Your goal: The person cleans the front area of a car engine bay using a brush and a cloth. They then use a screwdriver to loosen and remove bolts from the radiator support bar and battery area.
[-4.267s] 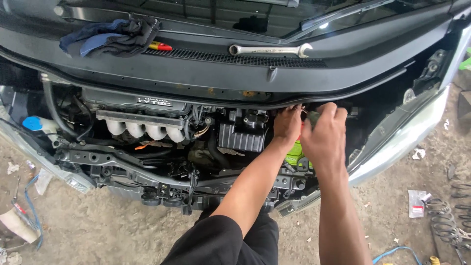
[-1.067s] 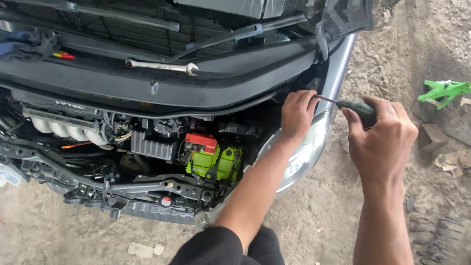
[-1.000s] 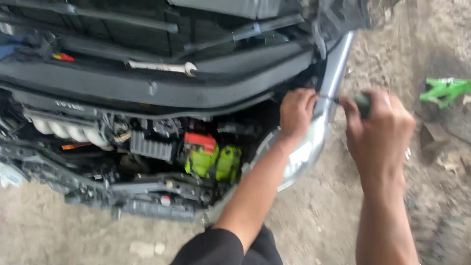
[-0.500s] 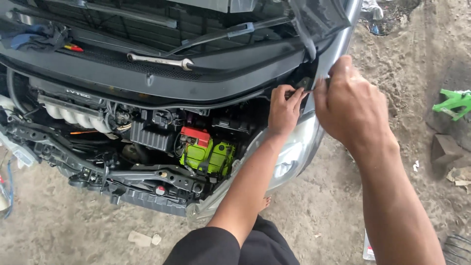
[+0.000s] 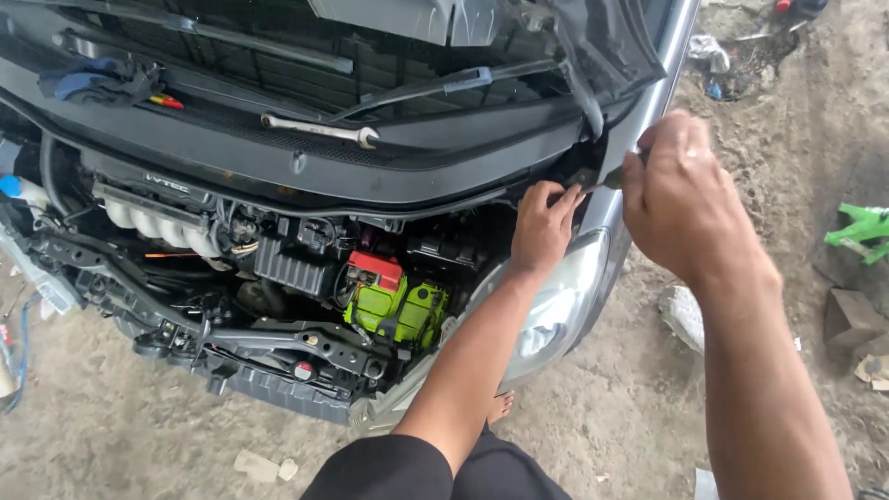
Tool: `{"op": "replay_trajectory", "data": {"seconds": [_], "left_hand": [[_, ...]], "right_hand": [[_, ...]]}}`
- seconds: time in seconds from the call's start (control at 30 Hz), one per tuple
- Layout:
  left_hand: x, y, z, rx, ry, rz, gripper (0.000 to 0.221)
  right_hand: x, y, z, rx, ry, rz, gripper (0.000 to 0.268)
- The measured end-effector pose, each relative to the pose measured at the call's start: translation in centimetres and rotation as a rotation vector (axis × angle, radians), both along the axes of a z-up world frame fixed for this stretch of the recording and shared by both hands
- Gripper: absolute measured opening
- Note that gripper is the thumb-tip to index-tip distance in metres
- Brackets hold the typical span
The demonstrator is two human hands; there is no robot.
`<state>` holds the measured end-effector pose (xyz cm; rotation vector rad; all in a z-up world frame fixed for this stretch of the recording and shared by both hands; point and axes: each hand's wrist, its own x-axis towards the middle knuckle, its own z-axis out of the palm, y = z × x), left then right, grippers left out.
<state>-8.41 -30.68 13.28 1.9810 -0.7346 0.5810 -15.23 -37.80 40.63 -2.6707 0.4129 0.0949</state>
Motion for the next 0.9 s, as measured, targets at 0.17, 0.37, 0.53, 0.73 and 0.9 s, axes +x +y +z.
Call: {"op": "replay_trajectory", "data": {"seconds": [0.17,0.37,0.53,0.73,0.9], "left_hand": [[0.4,-0.1,-0.2,-0.008,-0.009,0.005,0.024],[0.4,-0.2,-0.4,-0.002,0.030,-0.017,0.026],[0.5,-0.6,-0.8,0.035,0.034,-0.007,0.027],[0.9,-2.6,0.9,0.022,0.092,0.139,0.025],[1.0,-2.2,1.0,0.111,0.079,0.170,0.023]], "right_hand": [[0.0,-1.0,-2.1,-0.292,-0.063,0.013,0.043],[-0.6,-1.2,-2.4,-0.087,-0.013,-0.002,0.024],[-1.6,-1.6,-3.3,-0.121,-0.189,-0.020,0.030],[-2.3,-1.5,-2.3,-0.098,-0.325,-0.023,0.031],[-1.6,-2.3,-3.9,-0.089,-0.365,0.025,0.026]]}}
